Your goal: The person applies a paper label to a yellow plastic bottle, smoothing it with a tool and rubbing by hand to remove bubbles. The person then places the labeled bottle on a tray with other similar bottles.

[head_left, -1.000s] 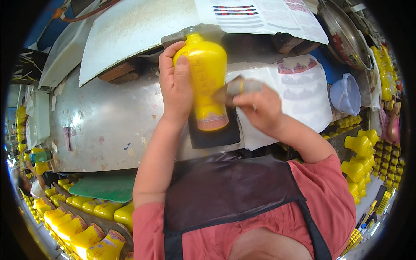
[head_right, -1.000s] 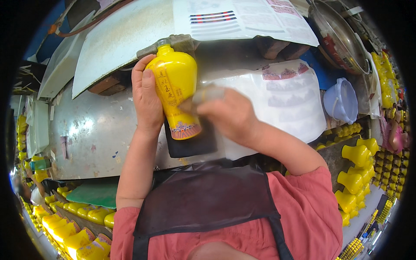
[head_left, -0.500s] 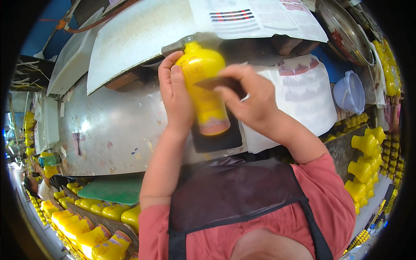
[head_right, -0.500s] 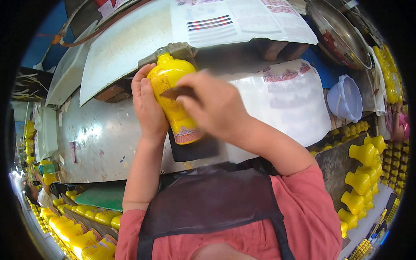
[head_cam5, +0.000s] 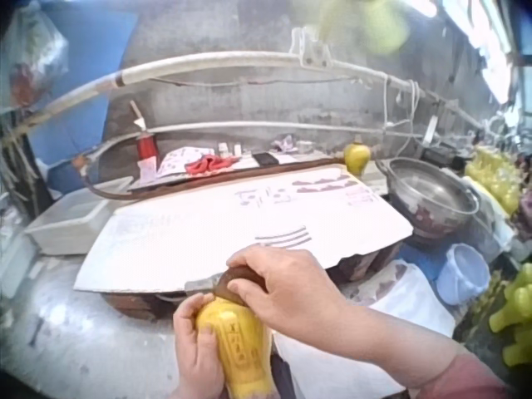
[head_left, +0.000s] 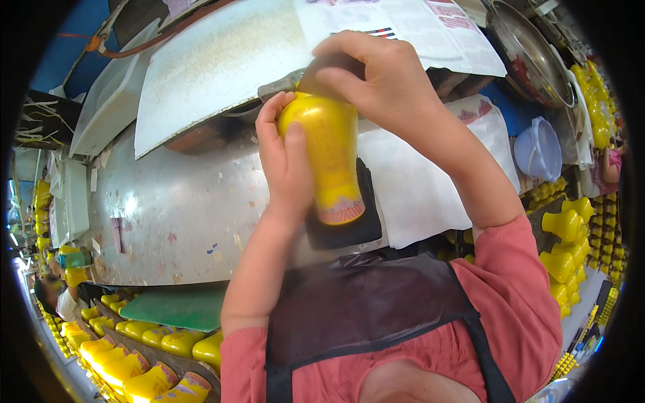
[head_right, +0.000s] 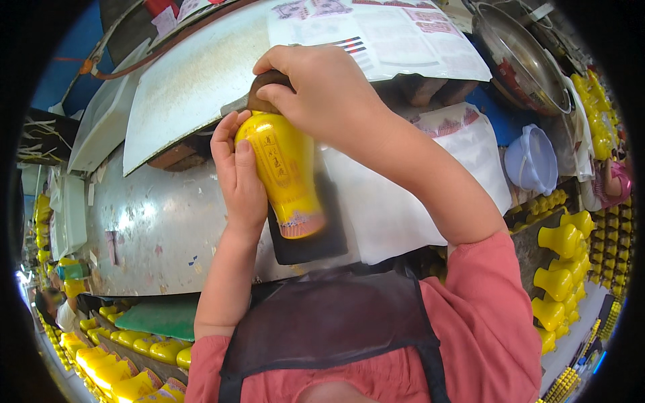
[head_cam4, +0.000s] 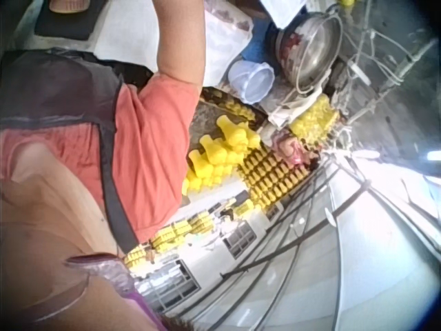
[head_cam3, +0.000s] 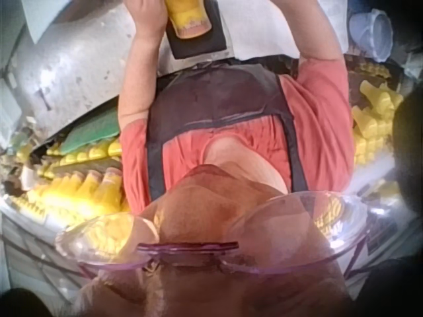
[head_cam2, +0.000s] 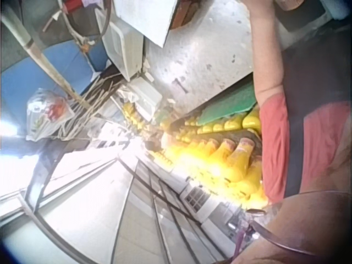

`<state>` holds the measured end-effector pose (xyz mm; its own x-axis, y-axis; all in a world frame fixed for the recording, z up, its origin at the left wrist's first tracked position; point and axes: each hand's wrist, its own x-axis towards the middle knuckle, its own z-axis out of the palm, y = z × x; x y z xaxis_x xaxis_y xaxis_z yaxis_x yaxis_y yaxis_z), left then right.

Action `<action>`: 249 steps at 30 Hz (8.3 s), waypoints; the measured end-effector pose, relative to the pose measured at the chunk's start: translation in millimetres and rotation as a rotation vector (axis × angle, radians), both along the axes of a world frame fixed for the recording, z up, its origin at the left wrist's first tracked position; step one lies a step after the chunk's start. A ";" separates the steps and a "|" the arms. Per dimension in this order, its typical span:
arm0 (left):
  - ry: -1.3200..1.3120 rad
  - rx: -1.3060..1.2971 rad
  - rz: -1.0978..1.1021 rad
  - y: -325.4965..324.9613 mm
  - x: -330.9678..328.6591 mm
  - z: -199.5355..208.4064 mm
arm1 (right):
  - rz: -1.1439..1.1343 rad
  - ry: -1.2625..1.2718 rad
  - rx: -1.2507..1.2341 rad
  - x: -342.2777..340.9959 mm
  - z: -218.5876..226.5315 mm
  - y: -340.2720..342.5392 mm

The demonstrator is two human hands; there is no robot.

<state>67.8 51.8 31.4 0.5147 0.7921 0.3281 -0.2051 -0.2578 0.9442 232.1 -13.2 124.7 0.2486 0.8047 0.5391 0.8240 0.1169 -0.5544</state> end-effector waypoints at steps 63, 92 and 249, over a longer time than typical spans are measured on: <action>-0.248 -0.577 -0.325 1.0 -14.9 18.4 | 0.275 -0.581 0.267 -76.5 -38.3 -62.1; 0.169 0.004 0.101 13.9 12.6 11.5 | -0.354 0.463 -0.349 78.0 -13.3 -8.4; 0.145 -0.253 -0.487 32.1 -32.7 86.4 | 0.280 0.946 -0.344 1.1 11.0 -59.1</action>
<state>35.1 83.9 117.8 0.8662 0.4963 0.0579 -0.1074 0.0719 0.9916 233.2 -72.3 135.7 0.2307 0.9719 -0.0471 0.0038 -0.0493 -0.9988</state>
